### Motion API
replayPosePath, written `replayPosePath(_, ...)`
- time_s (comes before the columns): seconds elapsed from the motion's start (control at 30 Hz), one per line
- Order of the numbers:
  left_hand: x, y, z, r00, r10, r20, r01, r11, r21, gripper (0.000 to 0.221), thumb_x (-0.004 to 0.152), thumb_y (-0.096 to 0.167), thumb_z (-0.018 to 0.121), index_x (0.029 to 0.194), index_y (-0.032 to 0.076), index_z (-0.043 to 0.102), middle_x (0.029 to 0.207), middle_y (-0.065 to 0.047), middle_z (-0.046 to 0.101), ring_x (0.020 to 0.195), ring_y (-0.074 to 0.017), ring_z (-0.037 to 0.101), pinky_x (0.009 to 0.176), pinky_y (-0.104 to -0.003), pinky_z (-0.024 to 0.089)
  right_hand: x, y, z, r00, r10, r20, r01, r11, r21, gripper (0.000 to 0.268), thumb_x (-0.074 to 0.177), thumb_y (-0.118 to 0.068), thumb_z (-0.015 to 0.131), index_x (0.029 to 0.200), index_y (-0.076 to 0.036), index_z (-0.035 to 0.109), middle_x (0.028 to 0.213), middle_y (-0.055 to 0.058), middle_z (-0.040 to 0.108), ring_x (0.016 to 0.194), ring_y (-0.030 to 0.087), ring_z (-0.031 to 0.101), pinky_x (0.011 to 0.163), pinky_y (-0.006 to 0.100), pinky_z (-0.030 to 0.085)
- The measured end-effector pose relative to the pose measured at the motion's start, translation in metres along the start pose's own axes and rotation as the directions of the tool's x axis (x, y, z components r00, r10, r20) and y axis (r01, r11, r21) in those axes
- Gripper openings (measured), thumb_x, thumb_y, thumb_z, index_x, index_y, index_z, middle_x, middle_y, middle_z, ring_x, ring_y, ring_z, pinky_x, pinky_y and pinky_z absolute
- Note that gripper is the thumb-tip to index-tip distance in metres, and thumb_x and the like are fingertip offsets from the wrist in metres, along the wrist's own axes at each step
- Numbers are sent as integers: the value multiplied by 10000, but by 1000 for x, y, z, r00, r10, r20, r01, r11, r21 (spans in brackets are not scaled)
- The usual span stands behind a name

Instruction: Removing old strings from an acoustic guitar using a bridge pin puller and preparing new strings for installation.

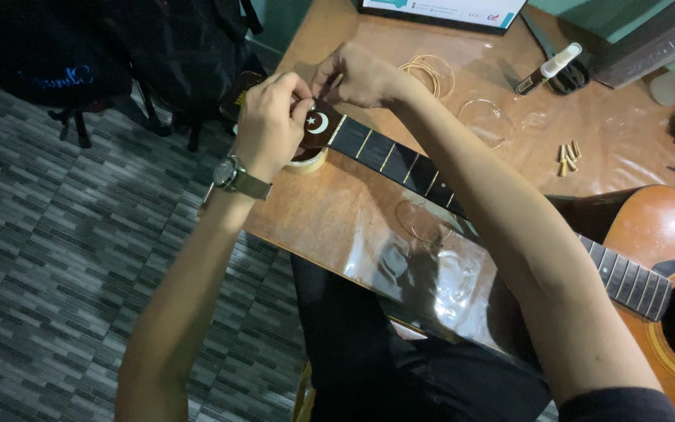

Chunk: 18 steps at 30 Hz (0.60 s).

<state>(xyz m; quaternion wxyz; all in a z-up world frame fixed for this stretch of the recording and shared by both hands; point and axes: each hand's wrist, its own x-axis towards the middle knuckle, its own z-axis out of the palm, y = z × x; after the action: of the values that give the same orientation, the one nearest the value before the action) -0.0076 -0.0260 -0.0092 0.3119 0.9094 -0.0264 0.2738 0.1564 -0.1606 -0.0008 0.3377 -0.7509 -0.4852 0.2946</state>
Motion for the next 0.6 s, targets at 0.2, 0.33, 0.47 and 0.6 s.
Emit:
replayPosePath(0.2,-1,4,-3,1000,-22,5,22,1000,-16,138,868,-39,723,846,48,617,808,-91,676,728,-322,645,650,-459,474,-4,1,3,992,126,-21,-114,945,307,94,906,0,699,892,-43,781,775,21,734,665,68,624,611,179,537)
replayPosePath(0.33,-1,2,-1,1000,-19,4,19,1000,-6,125,868,-26,722,835,40,621,809,-89,696,724,-314,652,655,-454,479,-4,-16,-3,973,227,50,-231,925,301,176,832,55,653,973,-13,735,818,73,718,706,105,654,615,199,558)
replayPosePath(0.47,-2,0,-2,1000,-24,-1,24,1000,9,97,870,-1,736,863,54,657,803,-57,699,736,-276,666,707,-435,496,4,-6,-1,989,135,59,-142,980,138,260,777,90,660,950,-71,768,863,47,766,781,131,714,703,251,622)
replayPosePath(0.6,-2,-2,-3,1000,-20,8,20,1000,-24,100,868,2,746,850,50,661,803,-64,706,723,-280,663,687,-429,489,4,-4,-1,999,9,52,-10,1000,7,132,841,9,794,839,-104,727,808,16,761,743,115,727,716,237,622)
